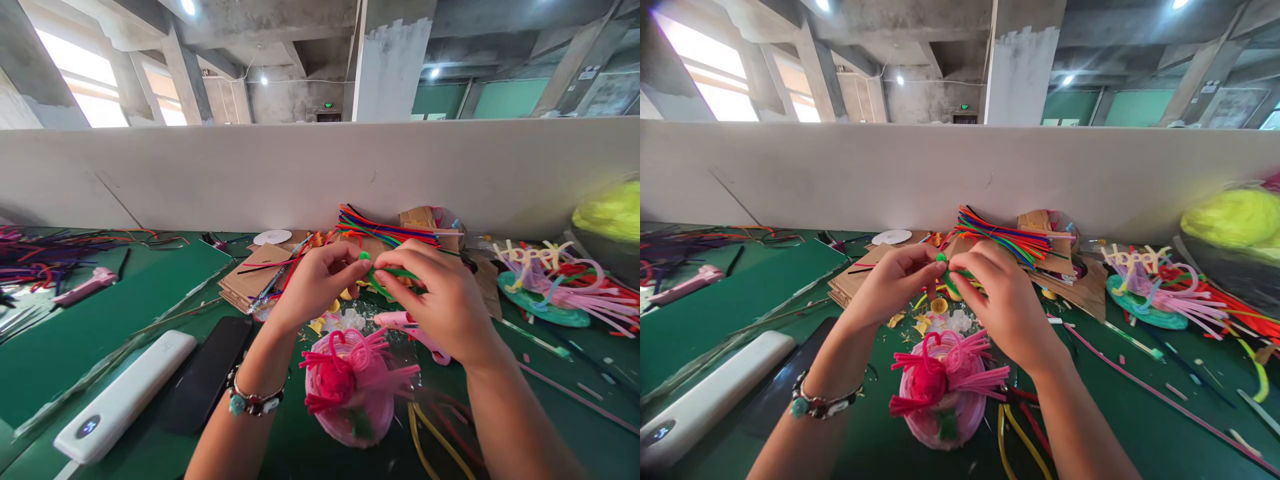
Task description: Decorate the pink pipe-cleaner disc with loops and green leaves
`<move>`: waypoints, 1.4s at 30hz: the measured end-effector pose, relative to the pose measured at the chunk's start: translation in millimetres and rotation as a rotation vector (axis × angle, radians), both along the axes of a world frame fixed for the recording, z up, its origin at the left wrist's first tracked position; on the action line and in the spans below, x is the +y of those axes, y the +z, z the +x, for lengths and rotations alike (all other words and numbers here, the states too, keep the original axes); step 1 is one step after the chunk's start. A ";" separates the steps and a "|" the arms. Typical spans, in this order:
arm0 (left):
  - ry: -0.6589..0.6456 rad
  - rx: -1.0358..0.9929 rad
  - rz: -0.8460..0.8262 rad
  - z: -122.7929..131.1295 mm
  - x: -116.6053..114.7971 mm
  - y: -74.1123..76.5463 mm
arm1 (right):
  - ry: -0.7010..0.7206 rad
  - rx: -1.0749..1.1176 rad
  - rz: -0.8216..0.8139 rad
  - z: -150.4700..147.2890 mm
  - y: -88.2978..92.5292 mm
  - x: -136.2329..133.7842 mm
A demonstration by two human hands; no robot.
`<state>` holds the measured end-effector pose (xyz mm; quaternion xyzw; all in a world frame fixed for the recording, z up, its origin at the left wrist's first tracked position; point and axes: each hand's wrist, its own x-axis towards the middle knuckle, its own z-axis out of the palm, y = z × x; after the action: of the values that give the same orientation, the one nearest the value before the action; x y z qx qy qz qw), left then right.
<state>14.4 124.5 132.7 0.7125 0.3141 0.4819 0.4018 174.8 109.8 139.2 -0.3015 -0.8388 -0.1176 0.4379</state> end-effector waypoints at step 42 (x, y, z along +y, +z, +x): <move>-0.128 0.200 0.015 -18.0 2.6 4.2 | -0.052 -0.151 0.008 18.2 7.6 -3.7</move>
<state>-3.6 127.1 136.9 0.7786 0.3027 0.3841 0.3931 193.0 106.1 146.9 -0.3119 -0.8608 -0.1548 0.3713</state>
